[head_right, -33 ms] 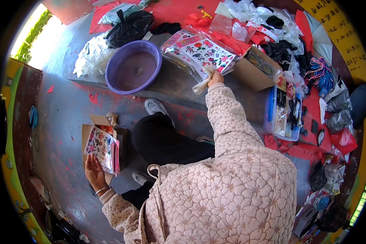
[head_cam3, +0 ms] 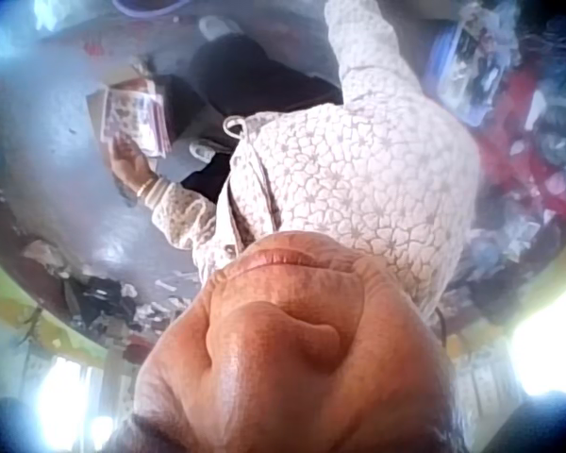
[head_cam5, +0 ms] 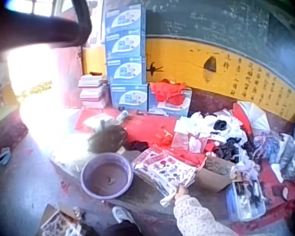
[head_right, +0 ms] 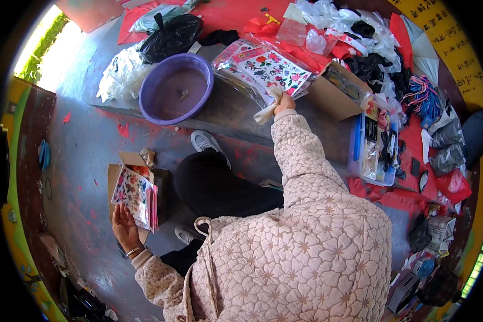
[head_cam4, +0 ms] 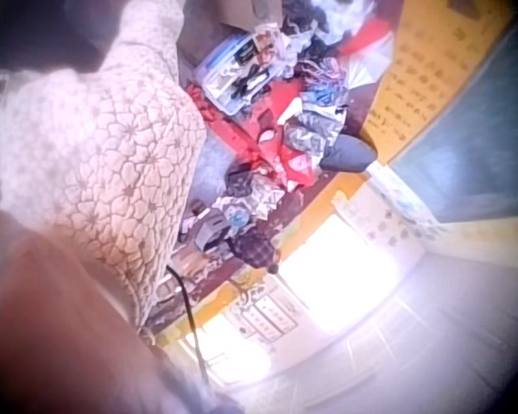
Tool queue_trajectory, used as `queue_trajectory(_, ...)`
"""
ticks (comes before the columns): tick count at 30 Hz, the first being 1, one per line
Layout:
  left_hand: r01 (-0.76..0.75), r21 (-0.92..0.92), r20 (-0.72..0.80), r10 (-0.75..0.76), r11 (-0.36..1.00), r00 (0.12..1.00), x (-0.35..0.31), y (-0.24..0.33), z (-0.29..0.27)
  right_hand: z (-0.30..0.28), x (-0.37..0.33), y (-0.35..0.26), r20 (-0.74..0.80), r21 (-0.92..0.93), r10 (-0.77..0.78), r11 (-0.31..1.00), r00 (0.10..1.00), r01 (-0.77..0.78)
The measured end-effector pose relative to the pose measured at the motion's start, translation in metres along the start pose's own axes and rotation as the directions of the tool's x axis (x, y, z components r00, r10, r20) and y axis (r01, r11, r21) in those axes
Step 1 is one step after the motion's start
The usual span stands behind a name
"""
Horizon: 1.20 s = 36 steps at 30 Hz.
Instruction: The person sits on the floor and wipes the surface of decorative paper sheets with a cloth. They handle the sheets one at a time, wiping each side, then place them into a cardboard box. The person repeats this process for several sheets.
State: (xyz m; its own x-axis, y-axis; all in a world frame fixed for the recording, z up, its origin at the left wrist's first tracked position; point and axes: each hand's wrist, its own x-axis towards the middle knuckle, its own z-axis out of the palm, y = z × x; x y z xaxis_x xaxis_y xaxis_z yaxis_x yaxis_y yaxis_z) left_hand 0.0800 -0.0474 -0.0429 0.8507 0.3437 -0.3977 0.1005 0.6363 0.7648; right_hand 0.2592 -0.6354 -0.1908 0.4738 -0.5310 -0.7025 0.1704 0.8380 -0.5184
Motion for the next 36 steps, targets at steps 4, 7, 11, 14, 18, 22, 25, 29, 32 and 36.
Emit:
queue_trajectory(4,0.006,0.011,-0.019,-0.006,1.000,1.000,-0.002,0.000,0.007,-0.001,0.012,0.002,0.007,0.019,0.027,0.999,1.000,-0.027)
queue_trajectory(7,0.006,0.017,-0.031,-0.005,1.000,1.000,-0.004,0.000,0.010,-0.002,0.016,0.005,0.000,-0.019,0.016,1.000,1.000,-0.016)
queue_trajectory(11,0.022,0.016,-0.014,-0.021,1.000,1.000,-0.002,0.000,0.006,-0.003,0.016,0.007,-0.039,-0.037,-0.032,0.999,0.999,0.031)
queue_trajectory(14,0.028,0.018,-0.010,-0.028,0.999,1.000,0.000,0.001,0.003,-0.006,0.019,0.009,-0.025,-0.053,-0.056,0.997,0.998,0.055)
queue_trajectory(18,0.010,0.047,-0.037,-0.009,0.999,0.999,-0.003,-0.001,0.011,-0.010,0.039,0.008,-0.019,-0.137,-0.104,0.985,0.994,0.100)
queue_trajectory(22,0.022,0.046,-0.052,-0.019,0.999,0.998,-0.005,-0.001,0.017,-0.014,0.063,0.004,0.052,-0.234,-0.118,0.964,0.992,0.127)
queue_trajectory(25,0.029,0.050,-0.045,-0.027,0.998,0.999,-0.005,0.000,0.015,-0.011,0.056,0.002,0.129,-0.234,-0.069,0.967,0.989,0.098)
queue_trajectory(29,0.028,0.062,-0.024,-0.027,0.998,0.999,-0.006,0.001,0.012,-0.007,0.037,-0.003,0.161,-0.424,-0.083,0.894,0.983,0.145)
queue_trajectory(32,0.042,0.051,-0.010,-0.042,0.998,0.999,-0.005,0.001,0.014,-0.008,0.035,-0.005,0.168,-0.479,-0.149,0.851,0.974,0.213)
queue_trajectory(36,0.053,0.040,-0.012,-0.053,0.998,0.999,-0.004,0.000,0.014,-0.011,0.052,0.001,0.101,-0.270,-0.090,0.956,0.991,0.115)
